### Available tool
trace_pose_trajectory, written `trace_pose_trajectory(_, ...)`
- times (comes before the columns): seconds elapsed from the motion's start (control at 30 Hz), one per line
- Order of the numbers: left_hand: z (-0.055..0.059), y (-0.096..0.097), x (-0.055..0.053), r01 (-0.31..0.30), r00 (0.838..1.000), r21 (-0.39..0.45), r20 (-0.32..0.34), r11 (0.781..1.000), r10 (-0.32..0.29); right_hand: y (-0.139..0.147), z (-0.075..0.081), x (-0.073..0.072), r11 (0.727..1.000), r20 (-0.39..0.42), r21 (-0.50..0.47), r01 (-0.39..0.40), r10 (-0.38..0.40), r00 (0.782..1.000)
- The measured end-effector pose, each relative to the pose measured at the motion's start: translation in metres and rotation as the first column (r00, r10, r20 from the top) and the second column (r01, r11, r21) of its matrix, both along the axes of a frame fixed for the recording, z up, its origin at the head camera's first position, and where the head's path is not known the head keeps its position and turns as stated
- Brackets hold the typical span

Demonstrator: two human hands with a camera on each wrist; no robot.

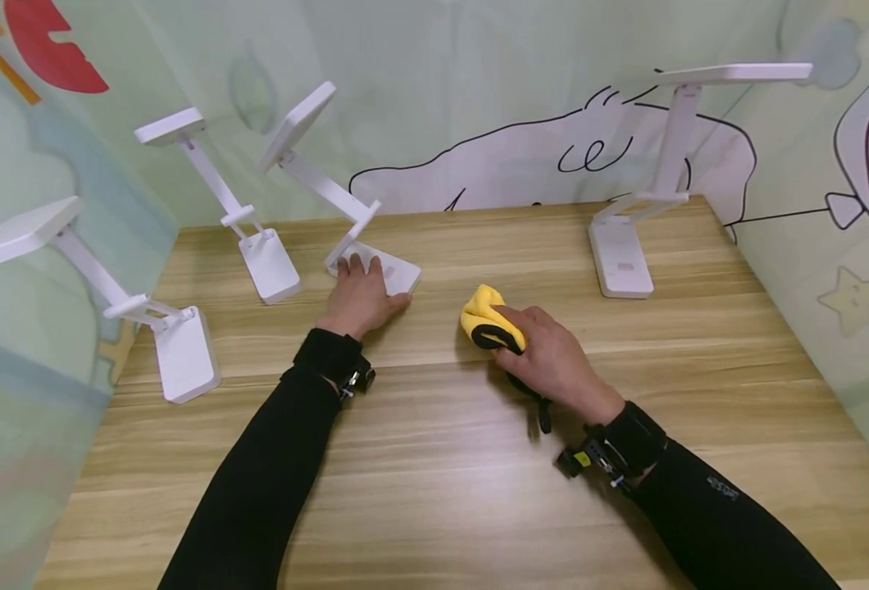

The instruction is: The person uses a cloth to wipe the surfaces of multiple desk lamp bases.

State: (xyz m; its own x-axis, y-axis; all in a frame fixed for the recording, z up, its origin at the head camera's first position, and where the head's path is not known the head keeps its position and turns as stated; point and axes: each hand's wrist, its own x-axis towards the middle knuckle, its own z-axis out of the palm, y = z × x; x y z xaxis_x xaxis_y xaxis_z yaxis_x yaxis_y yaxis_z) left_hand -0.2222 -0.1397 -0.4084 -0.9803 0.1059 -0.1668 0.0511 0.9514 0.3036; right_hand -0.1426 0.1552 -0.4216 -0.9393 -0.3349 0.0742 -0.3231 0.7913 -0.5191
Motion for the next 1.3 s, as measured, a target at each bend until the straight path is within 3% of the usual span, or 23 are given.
trace_pose_trajectory(0.3,0.005,0.003,0.003,0.050,0.998,-0.008,0.041,0.999,-0.050,0.002,-0.002,-0.001,1.000,0.012,-0.002,0.001,-0.001,1.000)
trace_pose_trajectory(0.8,0.006,0.022,0.013,0.172,0.985,-0.055,-0.001,0.984,-0.172,0.015,-0.002,-0.001,0.999,0.030,-0.006,0.043,-0.043,0.999)
trace_pose_trajectory(0.97,0.009,0.029,0.016,0.199,0.980,-0.089,0.036,0.976,-0.196,0.018,-0.001,-0.001,0.998,0.033,-0.019,0.056,-0.055,0.998)
trace_pose_trajectory(1.1,0.012,0.033,0.019,0.248,0.966,-0.057,0.094,0.967,-0.242,0.019,-0.001,-0.001,0.998,0.020,-0.020,0.062,-0.061,0.998)
trace_pose_trajectory(1.3,0.019,0.039,0.024,0.343,0.926,-0.017,0.173,0.939,-0.335,0.021,0.001,0.000,0.997,0.014,-0.024,0.079,-0.079,0.997)
